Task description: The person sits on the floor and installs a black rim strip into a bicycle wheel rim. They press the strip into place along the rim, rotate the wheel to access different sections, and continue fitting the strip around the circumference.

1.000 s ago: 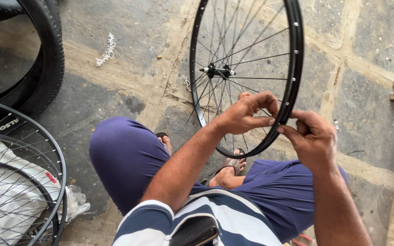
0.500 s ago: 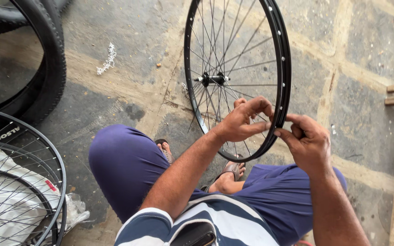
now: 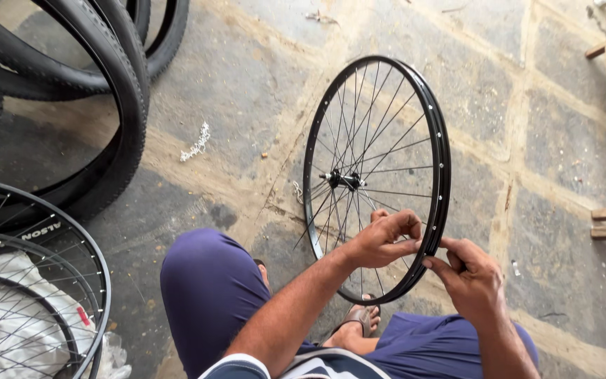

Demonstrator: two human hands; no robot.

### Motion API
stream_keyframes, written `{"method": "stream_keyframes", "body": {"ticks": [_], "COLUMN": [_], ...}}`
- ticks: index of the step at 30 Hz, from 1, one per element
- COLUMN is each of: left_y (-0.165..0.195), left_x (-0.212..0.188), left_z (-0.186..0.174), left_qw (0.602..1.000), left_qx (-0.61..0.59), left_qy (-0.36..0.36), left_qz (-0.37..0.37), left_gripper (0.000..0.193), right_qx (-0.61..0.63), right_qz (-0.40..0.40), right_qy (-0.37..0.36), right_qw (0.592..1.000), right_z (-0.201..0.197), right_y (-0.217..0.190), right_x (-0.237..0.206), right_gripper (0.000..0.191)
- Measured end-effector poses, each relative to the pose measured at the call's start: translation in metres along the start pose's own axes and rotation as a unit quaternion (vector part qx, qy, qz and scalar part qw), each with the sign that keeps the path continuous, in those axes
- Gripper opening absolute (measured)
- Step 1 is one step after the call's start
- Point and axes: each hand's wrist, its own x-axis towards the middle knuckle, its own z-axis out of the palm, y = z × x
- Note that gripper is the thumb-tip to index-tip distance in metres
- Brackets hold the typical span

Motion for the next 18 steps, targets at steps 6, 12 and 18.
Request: {"method": "stream_keyframes", "body": {"ticks": [6,12,18], "left_y": [0.0005,0.0016,0.0060], "left_x": [0.0001,-0.0020,-0.0005], "left_z": [0.0004,0.0028,0.0012], "left_qw": [0.999,0.999,1.000], "left_qx": [-0.036,-0.045,0.003], "left_qy": [-0.024,-0.022,-0.016], "left_qz": [0.008,0.004,0.026], "left_gripper": [0.018,0.026,0.028], "right_qx": [-0.034,-0.041,-0.035], "right_qz": [0.029,0.000,0.008], "right_qy": [-0.015,-0.013,-0.006], "right_qw": [0.999,0.999,0.999], "right_z": [-0.0038,-0.0066,-0.0061], "right_y": [-0.0048,-0.0031,-0.0036], "right_x": [-0.0007,-0.0024,-0.0024], "right_gripper": [0.040,0.040,0.040]}}
